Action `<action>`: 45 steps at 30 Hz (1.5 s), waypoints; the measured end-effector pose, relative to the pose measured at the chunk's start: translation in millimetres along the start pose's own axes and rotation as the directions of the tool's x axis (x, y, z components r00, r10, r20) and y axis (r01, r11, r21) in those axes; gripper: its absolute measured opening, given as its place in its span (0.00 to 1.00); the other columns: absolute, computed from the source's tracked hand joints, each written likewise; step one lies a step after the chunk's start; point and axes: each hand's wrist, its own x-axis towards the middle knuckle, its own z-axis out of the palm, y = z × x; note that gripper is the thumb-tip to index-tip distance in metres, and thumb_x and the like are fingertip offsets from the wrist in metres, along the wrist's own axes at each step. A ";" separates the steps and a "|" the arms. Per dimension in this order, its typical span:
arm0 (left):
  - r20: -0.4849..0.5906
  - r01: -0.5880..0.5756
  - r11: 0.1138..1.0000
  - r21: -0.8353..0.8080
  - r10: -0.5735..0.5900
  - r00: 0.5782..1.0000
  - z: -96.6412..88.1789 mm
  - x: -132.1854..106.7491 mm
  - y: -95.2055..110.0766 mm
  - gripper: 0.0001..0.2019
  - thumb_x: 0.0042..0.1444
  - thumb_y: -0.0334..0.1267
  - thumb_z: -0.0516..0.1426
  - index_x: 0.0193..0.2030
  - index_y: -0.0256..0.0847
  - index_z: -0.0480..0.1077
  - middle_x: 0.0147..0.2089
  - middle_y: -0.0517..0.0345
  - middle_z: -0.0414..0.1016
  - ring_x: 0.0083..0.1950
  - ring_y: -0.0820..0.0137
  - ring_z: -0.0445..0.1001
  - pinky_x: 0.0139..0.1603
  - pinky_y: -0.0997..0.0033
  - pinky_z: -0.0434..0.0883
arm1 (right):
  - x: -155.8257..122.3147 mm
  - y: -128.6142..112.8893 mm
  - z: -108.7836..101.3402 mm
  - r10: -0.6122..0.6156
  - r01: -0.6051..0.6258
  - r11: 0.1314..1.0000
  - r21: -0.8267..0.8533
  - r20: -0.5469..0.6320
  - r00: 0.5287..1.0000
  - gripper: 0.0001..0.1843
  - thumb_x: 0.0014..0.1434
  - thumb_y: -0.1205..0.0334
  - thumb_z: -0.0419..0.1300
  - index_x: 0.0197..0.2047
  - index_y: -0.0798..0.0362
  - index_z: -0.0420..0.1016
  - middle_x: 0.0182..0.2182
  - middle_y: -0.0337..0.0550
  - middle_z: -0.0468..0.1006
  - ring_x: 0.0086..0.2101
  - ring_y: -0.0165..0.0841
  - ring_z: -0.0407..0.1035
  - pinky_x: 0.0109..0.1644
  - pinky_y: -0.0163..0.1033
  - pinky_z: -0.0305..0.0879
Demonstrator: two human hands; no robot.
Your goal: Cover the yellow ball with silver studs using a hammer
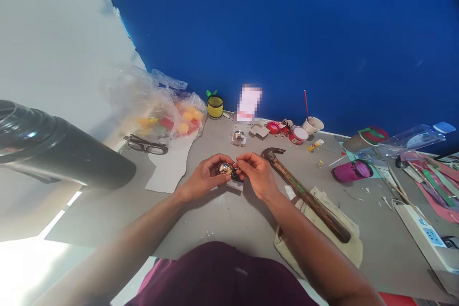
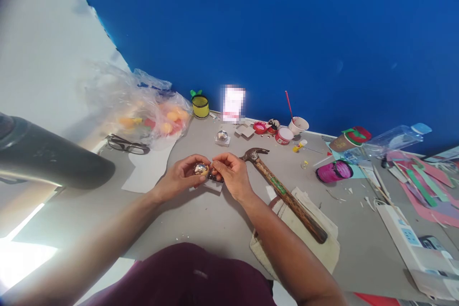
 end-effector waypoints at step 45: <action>-0.157 -0.037 0.999 -0.027 0.033 0.987 16.0 -6.4 10.4 0.17 0.50 0.36 0.68 0.46 0.38 0.73 0.33 0.60 0.77 0.31 0.74 0.73 0.35 0.71 0.71 | -3.8 -7.1 -3.0 0.045 -0.038 0.998 -0.058 0.125 0.991 0.14 0.43 0.56 0.76 0.30 0.53 0.80 0.27 0.38 0.80 0.26 0.27 0.68 0.29 0.33 0.64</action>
